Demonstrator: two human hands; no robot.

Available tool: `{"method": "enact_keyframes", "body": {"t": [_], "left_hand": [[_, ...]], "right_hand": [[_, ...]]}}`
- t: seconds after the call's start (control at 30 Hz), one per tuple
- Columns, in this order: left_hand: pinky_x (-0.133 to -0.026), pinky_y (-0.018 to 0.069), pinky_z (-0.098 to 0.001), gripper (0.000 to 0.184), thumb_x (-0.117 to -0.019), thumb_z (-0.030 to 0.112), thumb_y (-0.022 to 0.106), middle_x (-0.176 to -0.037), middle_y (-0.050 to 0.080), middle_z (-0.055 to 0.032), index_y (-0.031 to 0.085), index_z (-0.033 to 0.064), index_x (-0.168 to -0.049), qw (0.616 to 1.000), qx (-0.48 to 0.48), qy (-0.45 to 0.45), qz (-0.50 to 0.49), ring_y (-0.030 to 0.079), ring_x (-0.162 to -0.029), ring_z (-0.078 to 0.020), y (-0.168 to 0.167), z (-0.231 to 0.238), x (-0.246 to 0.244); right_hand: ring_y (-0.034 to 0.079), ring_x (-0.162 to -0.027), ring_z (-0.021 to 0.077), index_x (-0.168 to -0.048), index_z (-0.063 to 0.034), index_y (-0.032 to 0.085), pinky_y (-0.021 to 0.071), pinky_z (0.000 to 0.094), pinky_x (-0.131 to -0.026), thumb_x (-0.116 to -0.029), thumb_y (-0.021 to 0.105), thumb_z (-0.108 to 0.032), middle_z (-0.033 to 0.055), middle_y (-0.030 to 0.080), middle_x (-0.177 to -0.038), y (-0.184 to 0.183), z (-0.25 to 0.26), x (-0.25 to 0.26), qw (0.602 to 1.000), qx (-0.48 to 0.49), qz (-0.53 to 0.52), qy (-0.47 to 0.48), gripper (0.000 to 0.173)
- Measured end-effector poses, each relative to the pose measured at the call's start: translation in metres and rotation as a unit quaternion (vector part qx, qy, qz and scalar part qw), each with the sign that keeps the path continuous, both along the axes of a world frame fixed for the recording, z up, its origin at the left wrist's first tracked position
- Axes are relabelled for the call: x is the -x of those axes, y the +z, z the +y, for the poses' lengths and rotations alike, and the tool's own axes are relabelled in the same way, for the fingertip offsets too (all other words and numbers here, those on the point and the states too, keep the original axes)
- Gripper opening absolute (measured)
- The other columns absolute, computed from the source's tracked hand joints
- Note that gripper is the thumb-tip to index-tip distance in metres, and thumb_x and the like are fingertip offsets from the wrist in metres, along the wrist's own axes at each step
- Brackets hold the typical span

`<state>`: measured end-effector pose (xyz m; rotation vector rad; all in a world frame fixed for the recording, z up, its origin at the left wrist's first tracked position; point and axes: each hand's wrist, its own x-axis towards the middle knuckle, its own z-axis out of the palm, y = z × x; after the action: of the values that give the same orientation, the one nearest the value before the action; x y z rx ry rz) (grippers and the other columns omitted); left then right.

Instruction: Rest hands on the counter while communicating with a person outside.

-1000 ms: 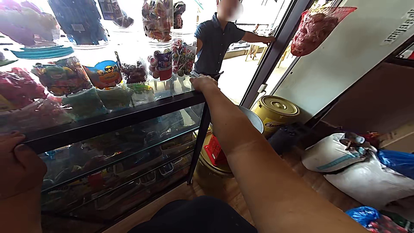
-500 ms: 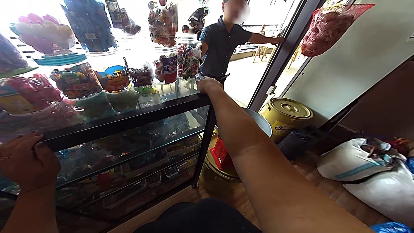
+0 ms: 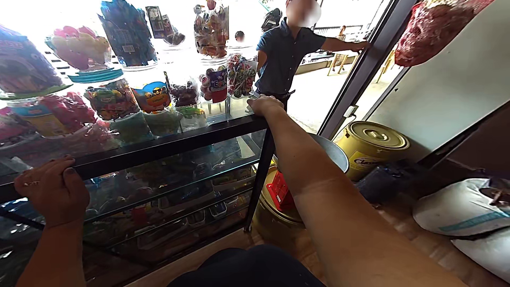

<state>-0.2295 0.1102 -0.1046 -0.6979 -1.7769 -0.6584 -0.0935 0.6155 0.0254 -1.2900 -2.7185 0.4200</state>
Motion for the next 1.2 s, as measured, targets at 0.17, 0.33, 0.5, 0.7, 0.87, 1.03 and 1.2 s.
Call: {"method": "enact_keyframes", "body": {"t": [0.17, 0.33, 0.5, 0.7, 0.87, 1.03, 1.2], "left_hand": [[-0.116, 0.0305, -0.0467, 0.040, -0.1090, 0.022, 0.038, -0.117, 0.071, -0.0240, 0.067, -0.0043, -0.111, 1.000, -0.006, 0.002, 0.000, 0.061, -0.124, -0.0360, -0.002, 0.000, 0.003], [-0.116, 0.0308, -0.0472, 0.041, -0.1093, 0.024, 0.037, -0.117, 0.070, -0.0248, 0.067, -0.0048, -0.111, 1.000, -0.004, 0.003, 0.005, 0.060, -0.124, -0.0371, -0.005, -0.001, 0.006], [-0.116, 0.0308, -0.0486, 0.040, -0.1094, 0.023, 0.039, -0.116, 0.071, -0.0251, 0.067, -0.0052, -0.110, 1.000, -0.010, 0.007, 0.014, 0.061, -0.123, -0.0384, -0.004, 0.002, 0.005], [-0.116, 0.0305, -0.0495, 0.037, -0.1085, 0.022, 0.040, -0.117, 0.070, -0.0250, 0.067, -0.0041, -0.111, 1.000, -0.008, 0.009, 0.020, 0.060, -0.123, -0.0387, -0.005, 0.002, 0.007], [-0.116, 0.0308, -0.0497, 0.037, -0.1086, 0.021, 0.040, -0.116, 0.070, -0.0247, 0.067, -0.0041, -0.111, 1.000, -0.005, 0.004, 0.023, 0.061, -0.122, -0.0378, -0.007, 0.001, 0.010], [-0.115, 0.0316, -0.0492, 0.038, -0.1089, 0.021, 0.040, -0.116, 0.070, -0.0253, 0.066, -0.0052, -0.110, 0.999, -0.003, 0.002, 0.032, 0.061, -0.122, -0.0377, -0.006, 0.001, 0.009], [-0.115, 0.0304, -0.0478, 0.038, -0.1095, 0.024, 0.040, -0.114, 0.070, -0.0245, 0.066, -0.0035, -0.109, 0.999, -0.010, 0.006, 0.041, 0.061, -0.122, -0.0370, -0.007, 0.002, 0.010]], "right_hand": [[0.039, -0.147, 0.0419, -0.152, -0.0102, 0.049, 0.0346, 0.0690, -0.110, -0.1015, 0.032, -0.073, 0.0208, 0.045, -0.157, 0.000, 0.003, -0.001, 0.999, -0.010, -0.017, 0.024, 0.082], [0.040, -0.146, 0.0441, -0.154, -0.0099, 0.046, 0.0356, 0.0693, -0.109, -0.0993, 0.037, -0.074, 0.0245, 0.045, -0.156, 0.001, 0.001, -0.001, 1.000, -0.005, -0.018, 0.014, 0.085], [0.039, -0.146, 0.0434, -0.155, -0.0103, 0.045, 0.0341, 0.0690, -0.110, -0.0989, 0.039, -0.074, 0.0253, 0.043, -0.157, 0.002, 0.000, -0.002, 1.000, 0.001, -0.016, 0.009, 0.086], [0.040, -0.146, 0.0438, -0.155, -0.0090, 0.045, 0.0351, 0.0681, -0.110, -0.0994, 0.039, -0.073, 0.0249, 0.044, -0.156, -0.001, 0.002, 0.000, 1.000, -0.010, -0.006, 0.015, 0.085], [0.040, -0.146, 0.0432, -0.155, -0.0099, 0.044, 0.0354, 0.0677, -0.110, -0.0992, 0.039, -0.074, 0.0246, 0.044, -0.156, -0.001, 0.003, 0.000, 1.000, -0.003, -0.005, 0.011, 0.085], [0.041, -0.145, 0.0437, -0.156, -0.0089, 0.043, 0.0358, 0.0679, -0.109, -0.0993, 0.039, -0.074, 0.0259, 0.044, -0.156, 0.000, 0.003, 0.001, 1.000, -0.001, -0.011, 0.011, 0.086], [0.040, -0.146, 0.0423, -0.155, -0.0088, 0.044, 0.0349, 0.0678, -0.110, -0.1001, 0.037, -0.073, 0.0237, 0.043, -0.157, -0.001, 0.003, 0.001, 1.000, -0.008, -0.014, 0.014, 0.085]]}}
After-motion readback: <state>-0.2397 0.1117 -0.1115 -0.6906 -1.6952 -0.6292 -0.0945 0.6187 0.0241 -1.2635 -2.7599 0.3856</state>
